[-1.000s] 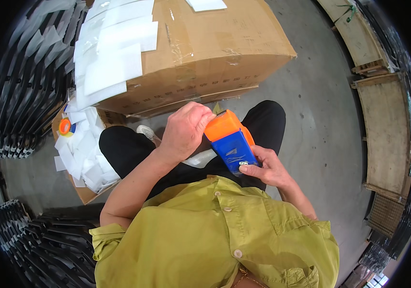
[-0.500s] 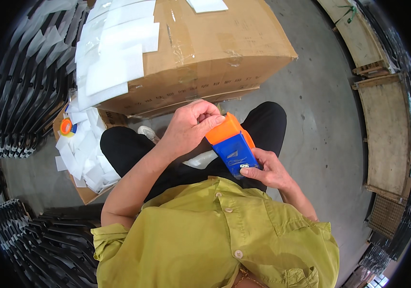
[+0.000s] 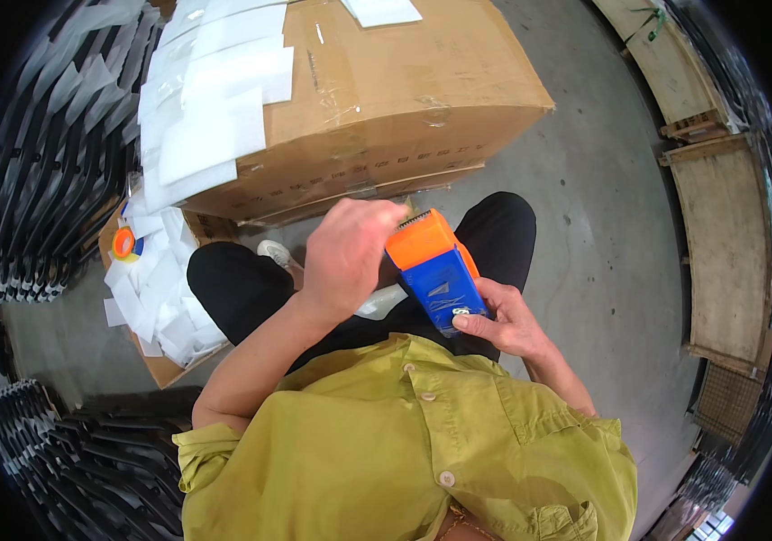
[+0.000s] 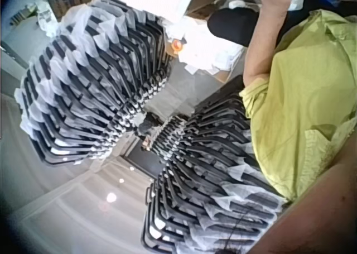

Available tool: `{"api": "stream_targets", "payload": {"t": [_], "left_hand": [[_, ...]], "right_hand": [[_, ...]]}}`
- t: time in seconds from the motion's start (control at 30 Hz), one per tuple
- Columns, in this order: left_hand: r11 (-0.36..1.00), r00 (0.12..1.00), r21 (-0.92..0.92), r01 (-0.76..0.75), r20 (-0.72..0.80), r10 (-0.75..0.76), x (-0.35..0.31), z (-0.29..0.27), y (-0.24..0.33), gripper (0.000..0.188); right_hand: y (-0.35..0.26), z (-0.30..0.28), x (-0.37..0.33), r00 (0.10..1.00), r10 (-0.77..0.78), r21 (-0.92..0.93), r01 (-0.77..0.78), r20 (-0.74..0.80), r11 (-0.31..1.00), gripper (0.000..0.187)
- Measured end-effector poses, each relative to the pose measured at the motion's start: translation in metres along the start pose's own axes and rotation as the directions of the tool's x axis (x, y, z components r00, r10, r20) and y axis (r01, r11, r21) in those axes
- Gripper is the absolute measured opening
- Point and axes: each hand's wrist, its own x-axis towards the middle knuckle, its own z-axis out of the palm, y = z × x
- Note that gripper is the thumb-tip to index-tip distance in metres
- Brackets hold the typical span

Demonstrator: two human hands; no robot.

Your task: Apply adhesive tape to white labels or sheets using a manual tape dispenser.

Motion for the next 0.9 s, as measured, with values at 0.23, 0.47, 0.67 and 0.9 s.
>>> {"api": "stream_targets", "payload": {"t": [0.23,0.47,0.67,0.9], "left_hand": [[0.825,0.861,0.261,-0.501,0.246,0.445,-0.013,-0.005,-0.002,0.029],[0.851,0.869,0.194,-0.488,0.02,0.494,-0.028,-0.001,-0.007,0.028],[0.933,0.938,0.09,-0.347,0.023,0.347,-0.024,-0.005,-0.004,0.011],[0.964,0.963,-0.102,0.247,0.138,-0.232,-0.012,-0.018,-0.005,0.014]], "right_hand": [[0.001,0.003,-0.01,0.995,0.091,0.077,-0.094,0.052,0.993,0.033],[0.004,0.017,-0.015,0.994,0.079,0.191,-0.093,0.079,0.977,0.033],[0.006,0.015,-0.015,0.996,0.062,0.145,-0.072,0.067,0.987,0.032],[0.001,0.013,-0.01,0.998,0.05,0.096,-0.054,0.041,0.994,0.031]]}}
